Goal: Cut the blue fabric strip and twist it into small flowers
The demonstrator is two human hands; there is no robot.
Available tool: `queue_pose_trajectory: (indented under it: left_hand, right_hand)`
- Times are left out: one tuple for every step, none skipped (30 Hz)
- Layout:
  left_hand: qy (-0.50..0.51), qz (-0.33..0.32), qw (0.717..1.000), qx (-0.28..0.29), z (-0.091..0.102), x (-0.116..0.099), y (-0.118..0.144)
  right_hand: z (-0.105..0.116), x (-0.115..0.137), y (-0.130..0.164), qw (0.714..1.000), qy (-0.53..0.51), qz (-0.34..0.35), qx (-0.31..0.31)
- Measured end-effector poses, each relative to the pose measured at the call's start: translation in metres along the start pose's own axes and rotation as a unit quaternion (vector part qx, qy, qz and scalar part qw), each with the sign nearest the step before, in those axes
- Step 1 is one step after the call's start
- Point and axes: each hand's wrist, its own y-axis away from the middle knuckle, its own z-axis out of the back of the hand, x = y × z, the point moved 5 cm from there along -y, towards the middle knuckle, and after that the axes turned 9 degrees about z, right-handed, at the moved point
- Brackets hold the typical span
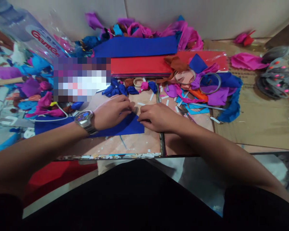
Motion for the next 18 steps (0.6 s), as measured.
queue_pose_trajectory:
  left_hand:
    - [0.005, -0.005, 1.0, -0.001, -0.0005, 0.0012, -0.0035]
    - [0.009, -0.01, 1.0, -0.002, -0.001, 0.0019, -0.0062]
    - [0.012, -0.018, 1.0, 0.0, -0.0015, 0.0019, -0.0081]
    - [0.013, -0.025, 1.0, 0.002, -0.002, 0.0015, -0.0091]
    - [0.013, -0.033, 0.999, 0.006, -0.0027, 0.0008, -0.0096]
    - [0.011, -0.039, 0.999, 0.01, -0.0036, -0.0001, -0.0097]
    - [0.008, -0.044, 0.999, 0.011, -0.0045, -0.0009, -0.0096]
    - [0.003, -0.046, 0.999, 0.008, -0.0055, -0.0015, -0.0094]
    - [-0.003, -0.046, 0.999, 0.003, -0.0066, -0.0019, -0.0092]
    - [-0.009, -0.046, 0.999, -0.004, -0.0076, -0.0021, -0.009]
    - [-0.013, -0.047, 0.999, -0.01, -0.0087, -0.0022, -0.0088]
    - [-0.015, -0.048, 0.999, -0.016, -0.0095, -0.0022, -0.0086]
    - [-0.015, -0.05, 0.998, -0.02, -0.0101, -0.0023, -0.0082]
    - [-0.013, -0.053, 0.998, -0.023, -0.0102, -0.0023, -0.0078]
    - [-0.01, -0.055, 0.998, -0.023, -0.0099, -0.0023, -0.0073]
    - [-0.006, -0.057, 0.998, -0.024, -0.0089, -0.0023, -0.0067]
    - [0.001, -0.057, 0.998, -0.024, -0.0074, -0.0023, -0.0062]
    - [0.009, -0.056, 0.998, -0.026, -0.0055, -0.0021, -0.0056]
  right_hand:
    - [0.0002, -0.0002, -0.0002, 1.0, -0.002, 0.001, -0.002]
    - [0.0004, -0.0005, -0.0003, 1.0, -0.004, 0.003, -0.005]
    - [0.0007, -0.0007, -0.0004, 1.0, -0.005, 0.005, -0.008]
    - [0.001, -0.0009, -0.0005, 1.0, -0.006, 0.007, -0.011]
    - [0.0012, -0.0011, -0.0005, 1.0, -0.007, 0.009, -0.012]
    - [0.0012, -0.0014, -0.0005, 1.0, -0.008, 0.009, -0.011]
    - [0.0011, -0.0015, -0.0004, 1.0, -0.008, 0.009, -0.009]
    - [0.001, -0.0016, -0.0003, 1.0, -0.009, 0.008, -0.007]
    - [0.0008, -0.0016, -0.0001, 1.0, -0.008, 0.007, -0.004]
    - [0.0008, -0.0013, 0.0, 1.0, -0.009, 0.008, -0.004]
    - [0.001, -0.0008, 0.0001, 1.0, -0.009, 0.008, -0.005]
    - [0.0015, 0.0002, 0.0, 1.0, -0.011, 0.011, -0.01]
    - [0.0021, 0.0016, -0.0001, 1.0, -0.014, 0.016, -0.016]
    - [0.003, 0.0031, -0.0004, 0.999, -0.017, 0.02, -0.024]
    - [0.0041, 0.0042, -0.0008, 0.999, -0.019, 0.021, -0.035]
    - [0.0055, 0.0047, -0.0011, 0.999, -0.019, 0.016, -0.048]
    - [0.0074, 0.0043, -0.0014, 0.998, -0.016, 0.003, -0.065]
    - [0.0098, 0.0029, -0.0015, 0.996, -0.012, -0.015, -0.086]
